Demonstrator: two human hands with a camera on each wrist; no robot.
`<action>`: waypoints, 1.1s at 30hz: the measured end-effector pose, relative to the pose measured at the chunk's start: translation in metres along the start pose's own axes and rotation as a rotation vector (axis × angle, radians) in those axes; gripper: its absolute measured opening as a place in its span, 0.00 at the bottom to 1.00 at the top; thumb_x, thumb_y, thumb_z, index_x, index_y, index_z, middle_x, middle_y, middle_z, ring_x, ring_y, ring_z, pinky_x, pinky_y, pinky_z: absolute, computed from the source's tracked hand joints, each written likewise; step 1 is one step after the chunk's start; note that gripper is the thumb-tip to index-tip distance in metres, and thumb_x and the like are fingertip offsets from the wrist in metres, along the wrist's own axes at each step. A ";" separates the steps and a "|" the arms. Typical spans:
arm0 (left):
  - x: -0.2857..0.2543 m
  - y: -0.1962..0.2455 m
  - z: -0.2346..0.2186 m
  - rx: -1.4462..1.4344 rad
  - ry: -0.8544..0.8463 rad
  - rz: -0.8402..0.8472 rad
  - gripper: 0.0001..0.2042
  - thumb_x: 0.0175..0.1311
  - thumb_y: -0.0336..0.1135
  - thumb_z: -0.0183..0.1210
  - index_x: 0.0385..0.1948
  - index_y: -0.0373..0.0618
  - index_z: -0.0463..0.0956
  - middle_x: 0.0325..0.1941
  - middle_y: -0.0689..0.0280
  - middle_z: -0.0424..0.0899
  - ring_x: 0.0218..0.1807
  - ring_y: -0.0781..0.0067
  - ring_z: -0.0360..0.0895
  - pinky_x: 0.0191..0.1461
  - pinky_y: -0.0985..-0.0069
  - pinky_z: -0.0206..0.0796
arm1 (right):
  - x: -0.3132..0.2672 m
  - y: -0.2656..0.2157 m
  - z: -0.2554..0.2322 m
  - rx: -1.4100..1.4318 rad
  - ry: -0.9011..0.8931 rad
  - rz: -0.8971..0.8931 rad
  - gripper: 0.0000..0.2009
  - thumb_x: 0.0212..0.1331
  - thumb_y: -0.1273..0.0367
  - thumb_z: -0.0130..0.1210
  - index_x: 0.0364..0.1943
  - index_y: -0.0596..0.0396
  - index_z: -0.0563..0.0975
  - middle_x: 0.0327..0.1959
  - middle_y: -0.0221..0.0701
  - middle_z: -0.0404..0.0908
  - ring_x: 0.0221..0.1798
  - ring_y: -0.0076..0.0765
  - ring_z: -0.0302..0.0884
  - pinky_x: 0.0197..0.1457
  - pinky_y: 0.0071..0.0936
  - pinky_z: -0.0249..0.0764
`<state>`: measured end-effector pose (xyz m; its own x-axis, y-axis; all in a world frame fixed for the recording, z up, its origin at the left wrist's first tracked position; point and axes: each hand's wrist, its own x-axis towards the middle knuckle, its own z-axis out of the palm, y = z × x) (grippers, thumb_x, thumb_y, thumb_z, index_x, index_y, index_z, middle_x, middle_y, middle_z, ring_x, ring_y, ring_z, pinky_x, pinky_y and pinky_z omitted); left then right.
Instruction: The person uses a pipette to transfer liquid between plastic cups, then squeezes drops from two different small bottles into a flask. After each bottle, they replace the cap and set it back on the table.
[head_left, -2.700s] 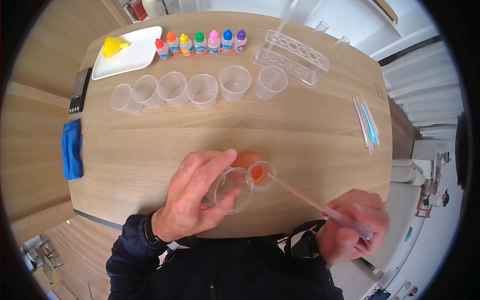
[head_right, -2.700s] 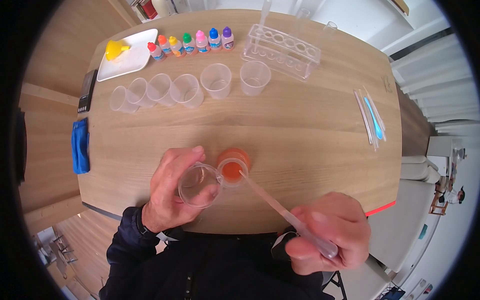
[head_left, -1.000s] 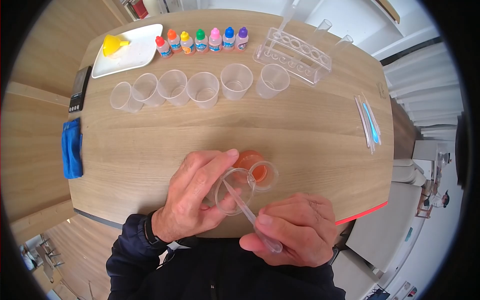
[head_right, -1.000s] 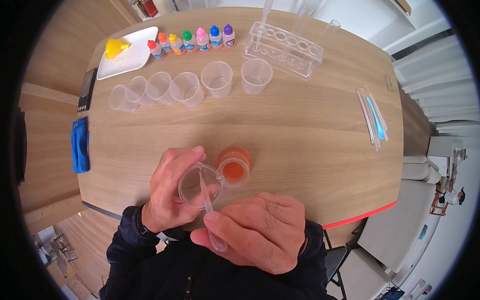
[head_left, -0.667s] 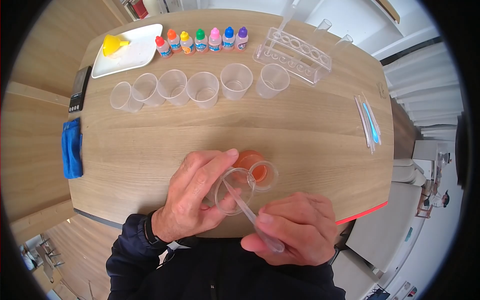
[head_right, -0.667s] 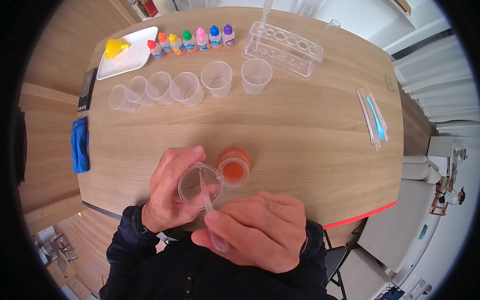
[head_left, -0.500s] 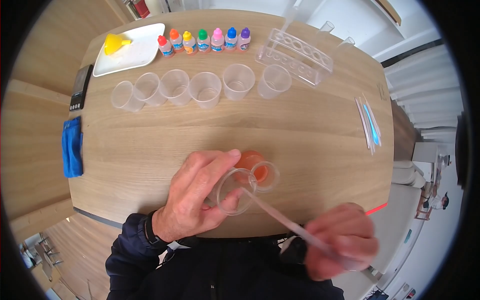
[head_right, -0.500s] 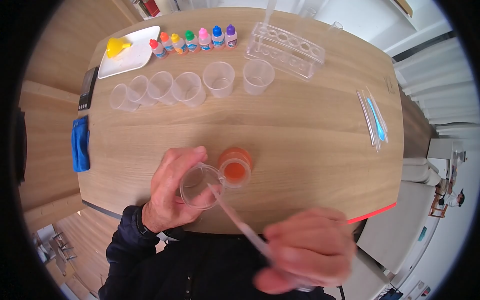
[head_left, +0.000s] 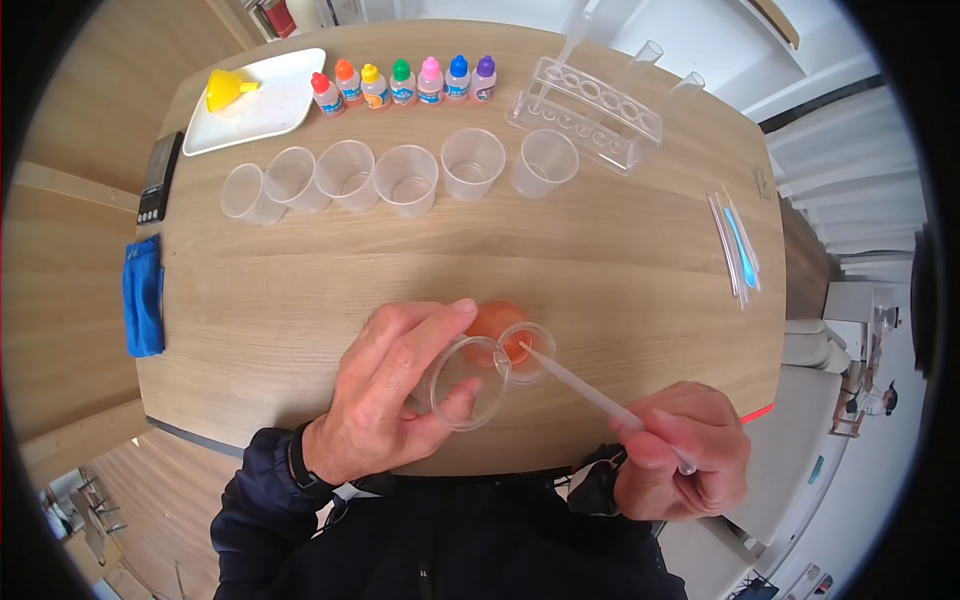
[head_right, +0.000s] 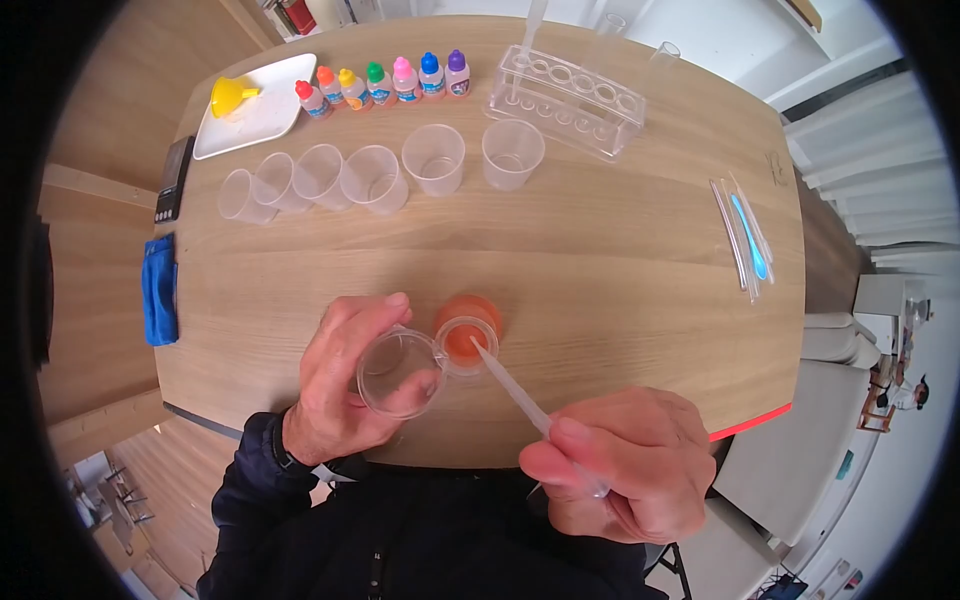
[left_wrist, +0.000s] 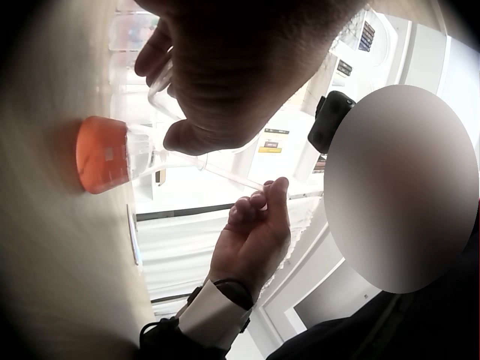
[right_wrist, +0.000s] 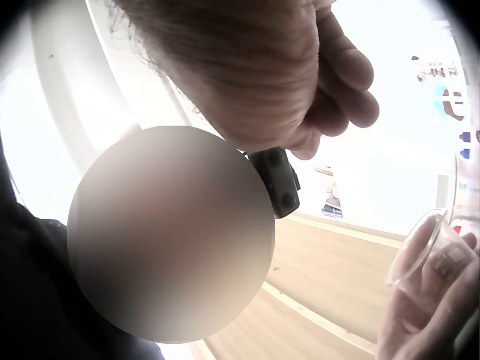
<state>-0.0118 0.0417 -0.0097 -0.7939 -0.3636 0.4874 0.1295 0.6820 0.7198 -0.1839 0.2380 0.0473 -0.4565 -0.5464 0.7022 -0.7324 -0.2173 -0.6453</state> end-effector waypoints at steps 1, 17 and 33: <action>0.000 0.000 0.000 -0.001 -0.001 -0.002 0.35 0.55 0.25 0.80 0.68 0.30 0.76 0.57 0.47 0.87 0.52 0.51 0.86 0.55 0.61 0.81 | 0.001 -0.001 0.000 0.006 0.022 0.007 0.18 0.61 0.67 0.81 0.47 0.60 0.84 0.26 0.35 0.87 0.21 0.31 0.82 0.23 0.26 0.73; -0.001 -0.001 -0.002 -0.001 -0.020 -0.014 0.36 0.55 0.27 0.82 0.68 0.33 0.77 0.58 0.48 0.86 0.53 0.50 0.86 0.55 0.60 0.80 | 0.007 -0.006 0.040 0.077 -0.148 -0.066 0.19 0.50 0.69 0.85 0.42 0.61 0.87 0.27 0.32 0.87 0.25 0.29 0.85 0.22 0.23 0.75; 0.003 0.003 0.000 -0.011 0.017 -0.011 0.33 0.59 0.27 0.78 0.68 0.33 0.77 0.55 0.49 0.87 0.51 0.50 0.86 0.52 0.60 0.80 | -0.002 -0.005 0.052 0.068 -0.086 -0.145 0.17 0.53 0.70 0.84 0.43 0.63 0.89 0.26 0.32 0.86 0.23 0.29 0.84 0.22 0.21 0.73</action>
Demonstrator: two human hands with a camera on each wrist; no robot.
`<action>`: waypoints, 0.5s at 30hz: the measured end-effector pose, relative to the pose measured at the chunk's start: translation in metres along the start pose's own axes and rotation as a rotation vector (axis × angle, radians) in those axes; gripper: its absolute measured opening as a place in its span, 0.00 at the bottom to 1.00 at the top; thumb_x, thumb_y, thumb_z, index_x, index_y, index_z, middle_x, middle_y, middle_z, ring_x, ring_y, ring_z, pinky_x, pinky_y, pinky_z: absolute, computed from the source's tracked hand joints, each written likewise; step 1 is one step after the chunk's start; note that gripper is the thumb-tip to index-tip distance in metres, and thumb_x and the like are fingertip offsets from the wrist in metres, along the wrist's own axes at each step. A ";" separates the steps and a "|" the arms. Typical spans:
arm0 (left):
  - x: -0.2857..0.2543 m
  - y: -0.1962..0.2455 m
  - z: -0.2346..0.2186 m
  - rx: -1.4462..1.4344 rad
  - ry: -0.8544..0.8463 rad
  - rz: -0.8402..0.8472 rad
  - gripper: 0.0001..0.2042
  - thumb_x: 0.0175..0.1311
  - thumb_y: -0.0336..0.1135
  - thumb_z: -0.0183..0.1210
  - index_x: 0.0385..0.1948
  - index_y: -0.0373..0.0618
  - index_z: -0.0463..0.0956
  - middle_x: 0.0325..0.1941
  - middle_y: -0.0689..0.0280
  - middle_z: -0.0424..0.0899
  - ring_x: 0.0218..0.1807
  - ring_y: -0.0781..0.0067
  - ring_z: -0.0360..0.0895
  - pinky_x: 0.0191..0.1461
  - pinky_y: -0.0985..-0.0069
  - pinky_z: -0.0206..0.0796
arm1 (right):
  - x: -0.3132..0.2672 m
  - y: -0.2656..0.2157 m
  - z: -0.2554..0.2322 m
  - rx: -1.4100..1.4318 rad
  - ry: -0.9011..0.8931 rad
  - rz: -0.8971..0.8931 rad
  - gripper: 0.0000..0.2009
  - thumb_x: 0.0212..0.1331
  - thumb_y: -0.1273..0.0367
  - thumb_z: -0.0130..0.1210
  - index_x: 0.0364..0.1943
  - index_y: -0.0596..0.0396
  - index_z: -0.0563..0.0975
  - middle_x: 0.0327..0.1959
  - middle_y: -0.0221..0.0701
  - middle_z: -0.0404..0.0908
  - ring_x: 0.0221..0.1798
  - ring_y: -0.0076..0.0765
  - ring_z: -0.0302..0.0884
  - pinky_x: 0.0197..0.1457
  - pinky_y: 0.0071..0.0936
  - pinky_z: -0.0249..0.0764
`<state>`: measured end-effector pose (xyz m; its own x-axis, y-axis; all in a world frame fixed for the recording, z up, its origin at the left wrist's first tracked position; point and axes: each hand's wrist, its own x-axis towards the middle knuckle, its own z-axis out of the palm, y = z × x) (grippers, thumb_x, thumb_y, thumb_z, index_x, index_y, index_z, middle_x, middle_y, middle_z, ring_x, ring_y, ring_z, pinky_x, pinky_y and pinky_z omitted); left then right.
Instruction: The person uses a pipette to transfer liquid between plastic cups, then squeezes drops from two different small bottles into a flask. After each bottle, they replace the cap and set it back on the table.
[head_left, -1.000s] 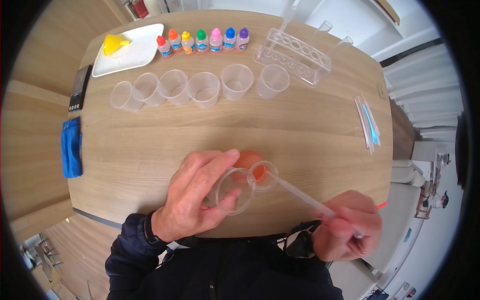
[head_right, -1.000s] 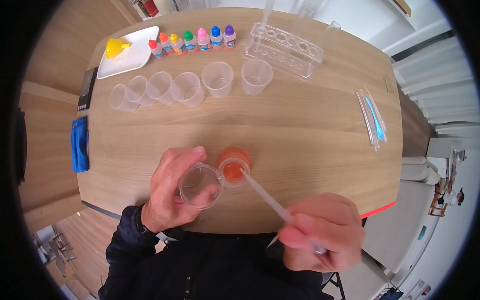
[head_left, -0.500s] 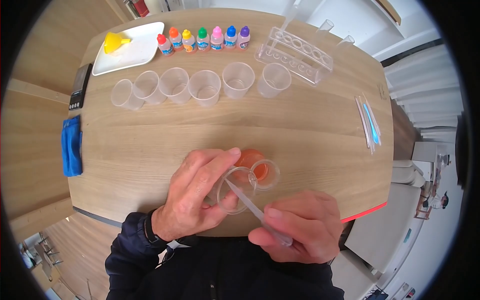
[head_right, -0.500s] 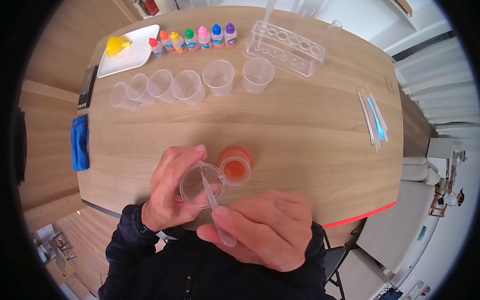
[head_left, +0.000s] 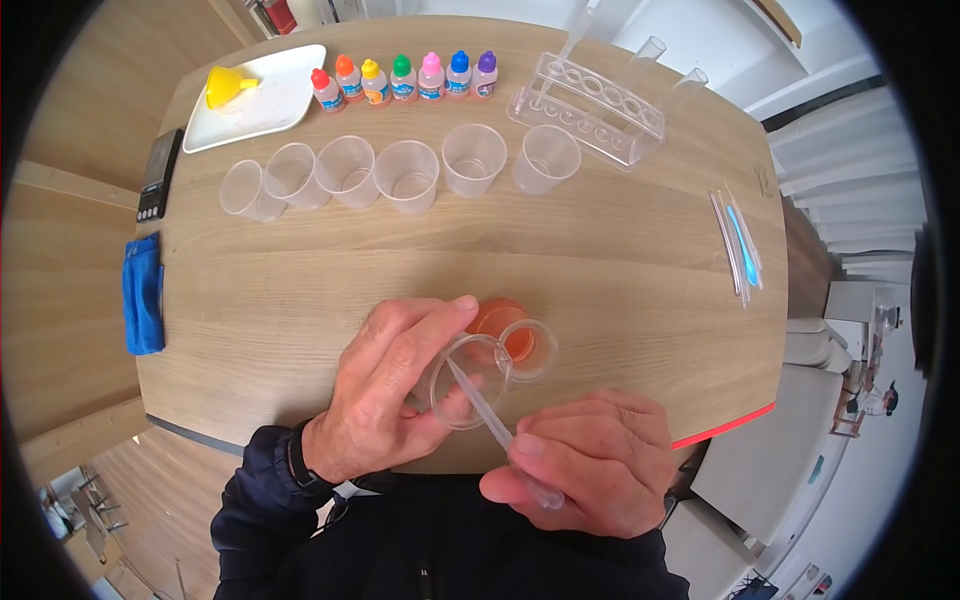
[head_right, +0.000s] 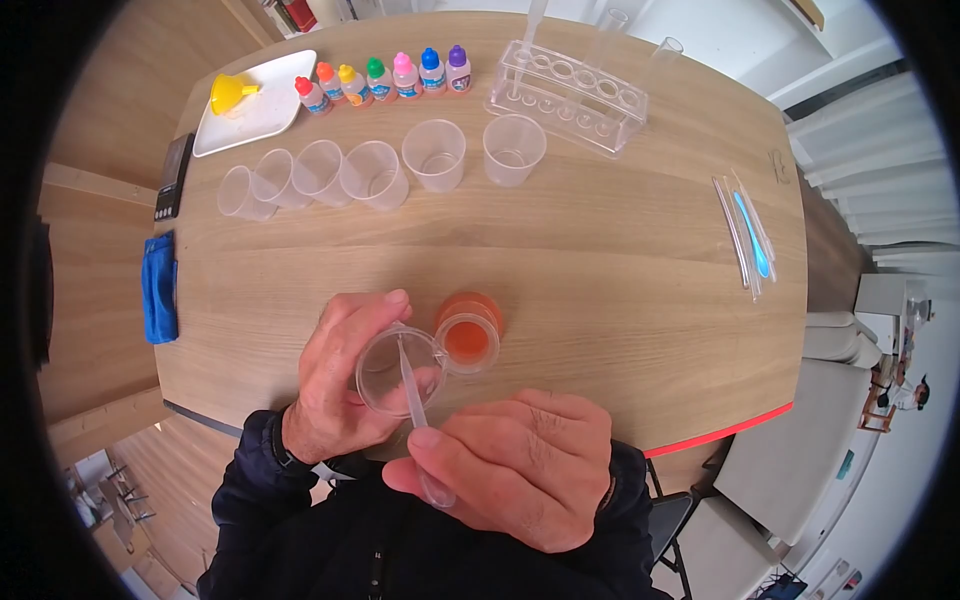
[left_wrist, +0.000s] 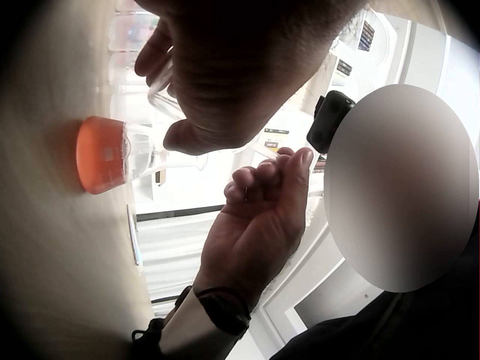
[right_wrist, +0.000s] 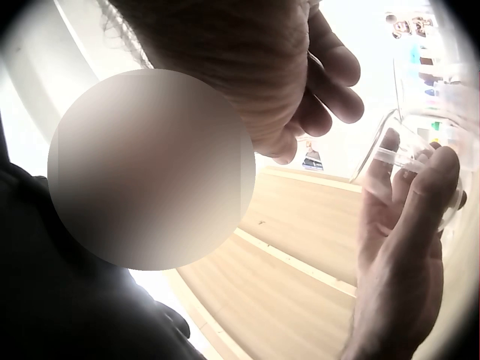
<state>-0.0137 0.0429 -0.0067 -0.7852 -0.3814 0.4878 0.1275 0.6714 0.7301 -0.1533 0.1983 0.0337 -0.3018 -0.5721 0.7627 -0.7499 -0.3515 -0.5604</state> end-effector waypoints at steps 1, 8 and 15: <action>0.001 0.002 0.000 -0.009 0.015 -0.010 0.32 0.59 0.25 0.77 0.68 0.34 0.78 0.54 0.50 0.87 0.50 0.50 0.86 0.51 0.60 0.80 | 0.000 0.000 -0.001 -0.019 -0.019 0.006 0.18 0.55 0.66 0.83 0.43 0.61 0.87 0.26 0.31 0.86 0.23 0.29 0.84 0.21 0.21 0.73; -0.003 -0.005 -0.002 0.023 -0.031 0.026 0.36 0.58 0.29 0.81 0.69 0.31 0.75 0.57 0.46 0.86 0.53 0.50 0.86 0.53 0.61 0.81 | 0.000 0.000 -0.004 -0.052 -0.065 0.019 0.21 0.61 0.58 0.81 0.46 0.57 0.83 0.27 0.29 0.85 0.24 0.29 0.85 0.19 0.21 0.72; -0.003 -0.005 -0.001 0.023 -0.029 0.018 0.36 0.56 0.28 0.81 0.68 0.31 0.76 0.57 0.46 0.87 0.53 0.50 0.86 0.54 0.60 0.81 | 0.006 -0.003 -0.017 0.013 -0.090 0.060 0.20 0.64 0.58 0.79 0.46 0.56 0.83 0.27 0.30 0.84 0.25 0.33 0.86 0.20 0.24 0.73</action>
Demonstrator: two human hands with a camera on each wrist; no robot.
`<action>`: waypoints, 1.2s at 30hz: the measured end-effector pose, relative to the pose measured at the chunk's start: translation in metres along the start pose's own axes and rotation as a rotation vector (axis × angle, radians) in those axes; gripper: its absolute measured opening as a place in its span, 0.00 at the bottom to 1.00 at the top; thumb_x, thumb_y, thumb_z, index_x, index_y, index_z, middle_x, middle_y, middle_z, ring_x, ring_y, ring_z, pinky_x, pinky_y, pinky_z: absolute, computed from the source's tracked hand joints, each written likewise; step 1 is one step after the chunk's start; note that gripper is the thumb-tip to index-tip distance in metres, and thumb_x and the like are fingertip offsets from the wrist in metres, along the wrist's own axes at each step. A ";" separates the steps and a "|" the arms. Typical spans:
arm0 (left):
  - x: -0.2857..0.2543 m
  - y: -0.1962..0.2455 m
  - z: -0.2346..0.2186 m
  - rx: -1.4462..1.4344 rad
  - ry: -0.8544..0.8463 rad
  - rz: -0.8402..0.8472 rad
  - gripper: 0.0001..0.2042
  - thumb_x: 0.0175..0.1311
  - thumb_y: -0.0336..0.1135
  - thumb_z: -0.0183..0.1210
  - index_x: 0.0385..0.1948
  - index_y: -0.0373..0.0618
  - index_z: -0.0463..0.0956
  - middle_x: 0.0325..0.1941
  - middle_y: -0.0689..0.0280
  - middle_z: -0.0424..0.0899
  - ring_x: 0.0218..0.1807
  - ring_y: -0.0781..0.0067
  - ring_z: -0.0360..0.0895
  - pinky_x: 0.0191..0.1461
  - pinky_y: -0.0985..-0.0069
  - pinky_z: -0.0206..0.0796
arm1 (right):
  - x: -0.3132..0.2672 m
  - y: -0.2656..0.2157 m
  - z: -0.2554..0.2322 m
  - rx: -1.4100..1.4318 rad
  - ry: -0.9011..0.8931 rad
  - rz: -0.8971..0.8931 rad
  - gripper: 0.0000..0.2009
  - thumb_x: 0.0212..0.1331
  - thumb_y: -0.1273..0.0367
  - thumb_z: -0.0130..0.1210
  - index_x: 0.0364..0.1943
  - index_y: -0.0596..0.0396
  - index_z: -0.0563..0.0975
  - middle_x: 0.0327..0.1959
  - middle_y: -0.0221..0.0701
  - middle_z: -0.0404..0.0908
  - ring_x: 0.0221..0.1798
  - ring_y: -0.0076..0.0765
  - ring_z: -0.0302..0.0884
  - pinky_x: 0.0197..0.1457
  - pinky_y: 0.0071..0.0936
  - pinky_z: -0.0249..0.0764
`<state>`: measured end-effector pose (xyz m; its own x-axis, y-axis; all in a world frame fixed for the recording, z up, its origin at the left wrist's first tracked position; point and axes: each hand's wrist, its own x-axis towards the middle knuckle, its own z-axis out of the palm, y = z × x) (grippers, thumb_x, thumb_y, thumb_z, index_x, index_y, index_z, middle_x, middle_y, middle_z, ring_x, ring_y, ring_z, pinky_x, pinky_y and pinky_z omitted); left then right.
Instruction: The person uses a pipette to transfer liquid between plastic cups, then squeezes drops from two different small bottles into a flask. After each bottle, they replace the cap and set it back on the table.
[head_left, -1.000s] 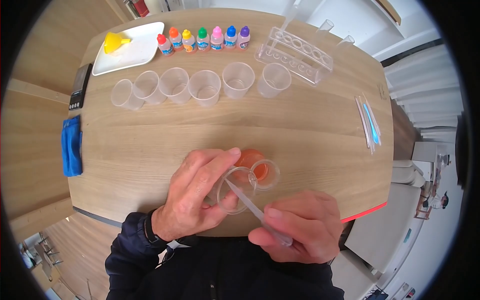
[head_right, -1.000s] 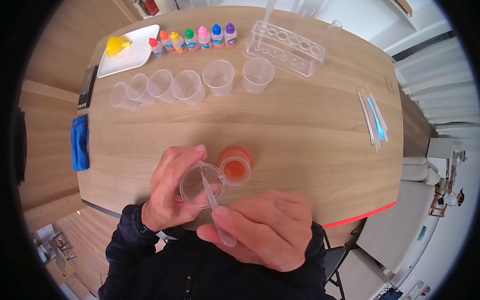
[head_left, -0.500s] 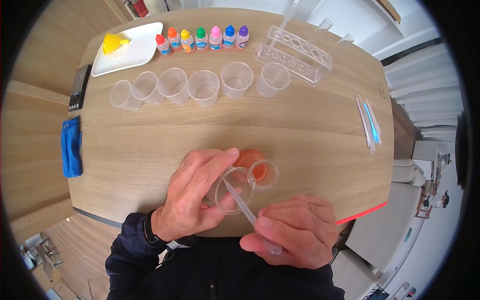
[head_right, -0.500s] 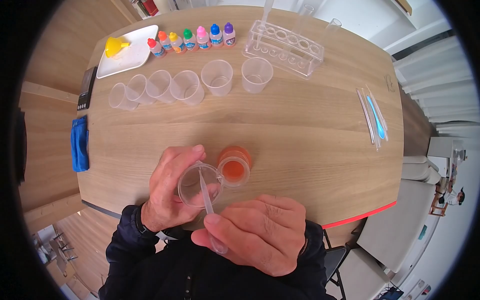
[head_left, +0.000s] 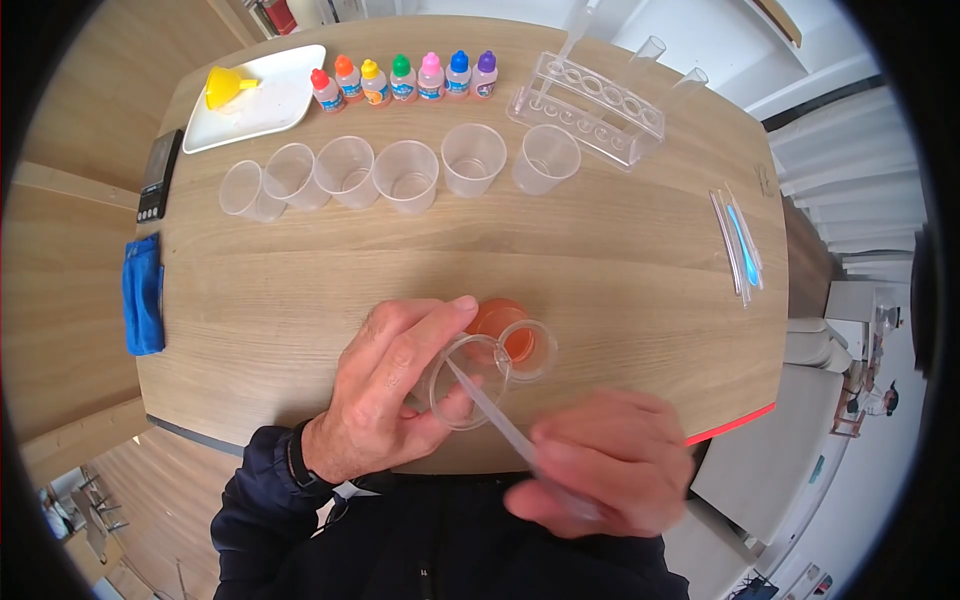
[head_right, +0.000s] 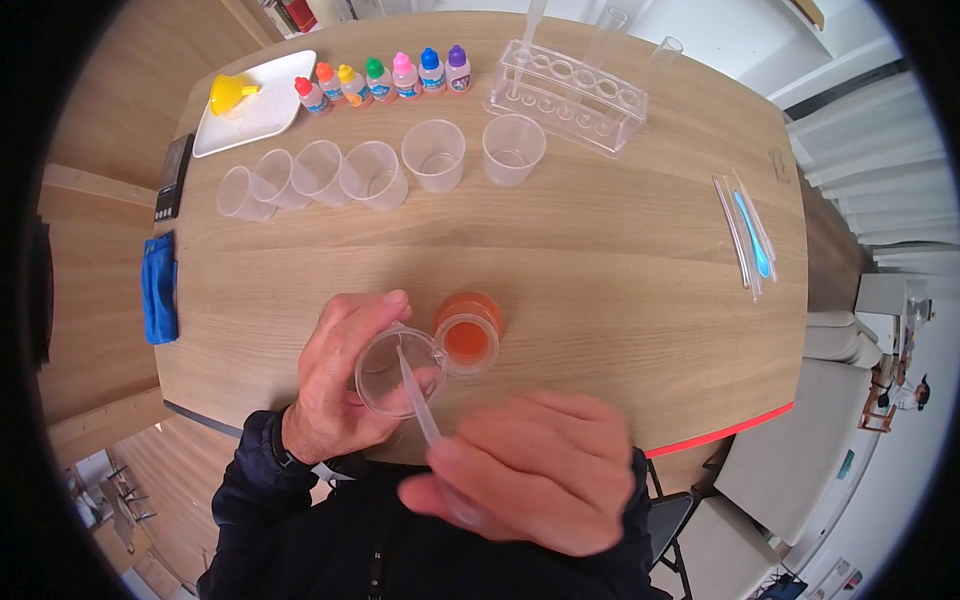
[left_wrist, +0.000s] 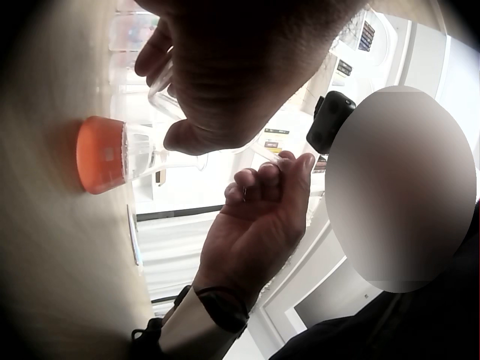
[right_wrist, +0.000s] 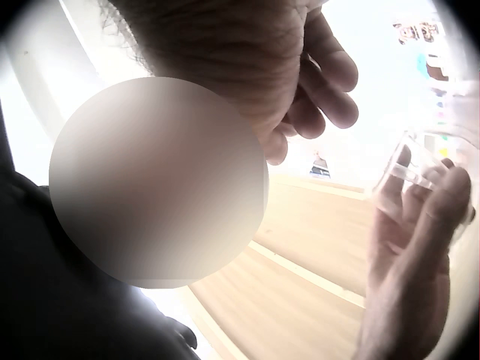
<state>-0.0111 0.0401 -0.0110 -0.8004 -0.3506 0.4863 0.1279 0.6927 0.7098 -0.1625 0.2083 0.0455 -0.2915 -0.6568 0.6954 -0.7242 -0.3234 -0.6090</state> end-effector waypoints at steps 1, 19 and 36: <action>0.000 -0.001 0.000 0.003 0.002 0.002 0.35 0.56 0.28 0.81 0.68 0.31 0.76 0.57 0.46 0.87 0.53 0.50 0.86 0.54 0.60 0.81 | -0.004 0.000 -0.009 0.048 0.057 -0.012 0.21 0.63 0.59 0.80 0.47 0.58 0.84 0.28 0.31 0.85 0.25 0.33 0.87 0.22 0.25 0.74; 0.000 0.004 -0.005 -0.007 0.012 -0.055 0.37 0.55 0.23 0.79 0.70 0.31 0.75 0.56 0.49 0.87 0.54 0.50 0.86 0.57 0.60 0.80 | -0.014 -0.002 -0.024 -0.077 0.342 0.237 0.16 0.57 0.68 0.84 0.42 0.57 0.86 0.25 0.35 0.88 0.24 0.34 0.82 0.29 0.28 0.73; -0.066 -0.034 -0.102 -0.110 0.551 -0.531 0.33 0.61 0.25 0.77 0.69 0.43 0.73 0.66 0.60 0.84 0.73 0.63 0.79 0.77 0.64 0.64 | -0.025 0.036 -0.026 0.148 0.359 0.427 0.13 0.76 0.65 0.69 0.41 0.63 0.82 0.32 0.32 0.81 0.28 0.23 0.79 0.34 0.21 0.75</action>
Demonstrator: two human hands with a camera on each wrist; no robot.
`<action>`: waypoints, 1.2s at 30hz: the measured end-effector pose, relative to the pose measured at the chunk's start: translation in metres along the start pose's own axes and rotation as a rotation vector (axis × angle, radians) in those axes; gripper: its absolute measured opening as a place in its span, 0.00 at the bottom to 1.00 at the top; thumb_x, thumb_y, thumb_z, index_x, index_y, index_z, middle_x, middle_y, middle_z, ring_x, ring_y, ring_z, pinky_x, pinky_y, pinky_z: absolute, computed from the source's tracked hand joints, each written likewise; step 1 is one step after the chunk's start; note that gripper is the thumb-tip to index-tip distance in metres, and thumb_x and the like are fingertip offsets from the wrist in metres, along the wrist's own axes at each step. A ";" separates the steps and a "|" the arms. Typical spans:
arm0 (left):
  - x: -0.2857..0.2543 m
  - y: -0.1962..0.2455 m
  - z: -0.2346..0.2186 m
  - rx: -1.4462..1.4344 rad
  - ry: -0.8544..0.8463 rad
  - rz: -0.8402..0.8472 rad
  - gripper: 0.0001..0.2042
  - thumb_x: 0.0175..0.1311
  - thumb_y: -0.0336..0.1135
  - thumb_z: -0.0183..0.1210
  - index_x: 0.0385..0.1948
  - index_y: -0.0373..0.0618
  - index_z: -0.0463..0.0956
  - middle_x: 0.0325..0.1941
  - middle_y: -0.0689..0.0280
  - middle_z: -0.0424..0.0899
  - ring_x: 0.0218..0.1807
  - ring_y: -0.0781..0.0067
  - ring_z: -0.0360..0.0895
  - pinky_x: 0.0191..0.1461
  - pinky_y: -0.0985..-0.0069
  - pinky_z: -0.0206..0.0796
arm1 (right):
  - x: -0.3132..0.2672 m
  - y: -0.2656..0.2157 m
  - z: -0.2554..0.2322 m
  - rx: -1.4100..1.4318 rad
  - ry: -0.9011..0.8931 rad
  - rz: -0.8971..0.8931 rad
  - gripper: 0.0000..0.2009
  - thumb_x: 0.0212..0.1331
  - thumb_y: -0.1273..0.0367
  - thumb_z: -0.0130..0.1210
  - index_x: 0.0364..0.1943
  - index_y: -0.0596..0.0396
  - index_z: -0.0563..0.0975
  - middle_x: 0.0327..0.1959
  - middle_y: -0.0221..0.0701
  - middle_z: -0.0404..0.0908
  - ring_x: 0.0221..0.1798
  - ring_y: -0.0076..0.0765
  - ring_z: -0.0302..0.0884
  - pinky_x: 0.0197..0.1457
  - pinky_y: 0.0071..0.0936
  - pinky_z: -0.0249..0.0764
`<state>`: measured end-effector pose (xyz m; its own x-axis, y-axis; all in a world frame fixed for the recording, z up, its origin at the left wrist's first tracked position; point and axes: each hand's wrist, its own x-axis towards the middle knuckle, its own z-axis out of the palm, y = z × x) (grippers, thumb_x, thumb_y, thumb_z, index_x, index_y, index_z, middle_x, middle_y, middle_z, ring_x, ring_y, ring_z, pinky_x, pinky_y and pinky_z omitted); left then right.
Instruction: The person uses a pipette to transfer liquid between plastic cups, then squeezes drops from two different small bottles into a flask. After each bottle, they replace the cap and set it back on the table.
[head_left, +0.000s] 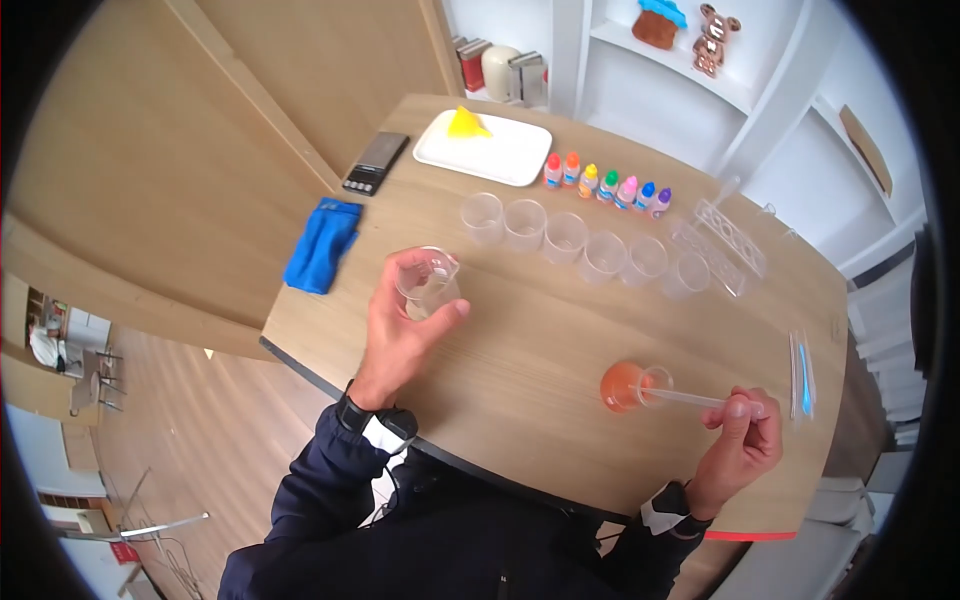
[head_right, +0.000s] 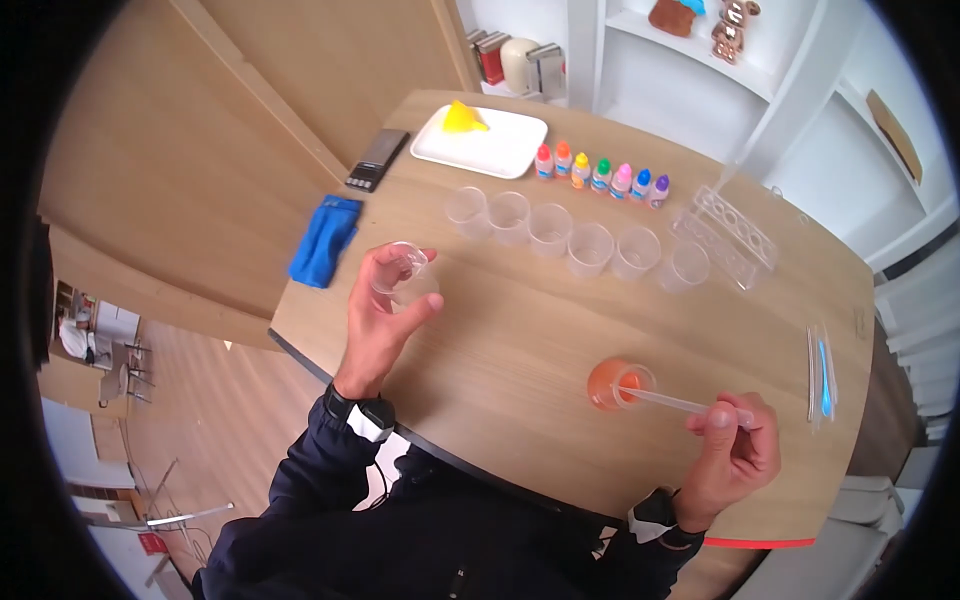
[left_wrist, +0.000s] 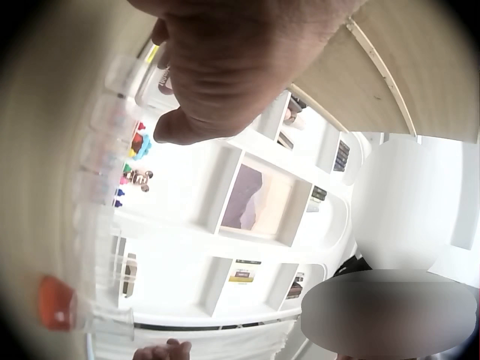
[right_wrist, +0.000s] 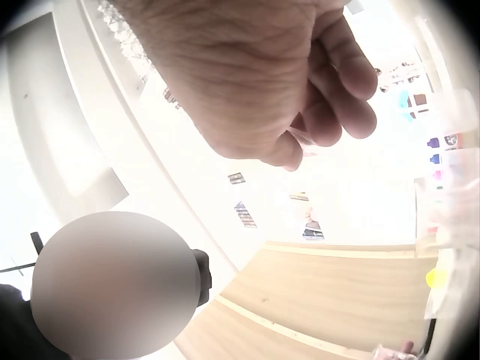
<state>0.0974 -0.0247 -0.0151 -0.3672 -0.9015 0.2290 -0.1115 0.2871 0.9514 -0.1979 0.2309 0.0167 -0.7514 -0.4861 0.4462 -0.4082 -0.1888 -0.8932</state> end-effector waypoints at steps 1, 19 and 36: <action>0.003 -0.002 -0.008 0.008 0.028 0.006 0.32 0.60 0.26 0.77 0.68 0.44 0.75 0.66 0.61 0.84 0.73 0.63 0.79 0.77 0.65 0.64 | 0.001 0.001 0.001 0.012 -0.001 0.007 0.14 0.76 0.64 0.69 0.41 0.63 0.82 0.32 0.32 0.81 0.28 0.23 0.78 0.34 0.21 0.75; 0.129 -0.083 -0.052 0.436 0.275 0.078 0.33 0.50 0.36 0.80 0.62 0.42 0.82 0.56 0.58 0.86 0.54 0.60 0.81 0.60 0.63 0.76 | 0.001 0.009 0.010 0.097 0.030 0.071 0.11 0.79 0.68 0.63 0.37 0.58 0.79 0.27 0.28 0.80 0.28 0.21 0.74 0.34 0.22 0.71; 0.157 -0.124 -0.050 0.439 0.365 0.073 0.36 0.52 0.36 0.79 0.66 0.38 0.76 0.59 0.53 0.86 0.57 0.57 0.83 0.62 0.63 0.77 | 0.000 0.016 0.002 0.139 -0.019 0.112 0.09 0.76 0.69 0.67 0.43 0.62 0.81 0.33 0.31 0.82 0.29 0.23 0.78 0.34 0.22 0.76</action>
<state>0.1001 -0.2181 -0.0869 -0.0543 -0.9052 0.4215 -0.4990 0.3902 0.7738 -0.2029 0.2261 0.0019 -0.7775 -0.5267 0.3437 -0.2460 -0.2484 -0.9369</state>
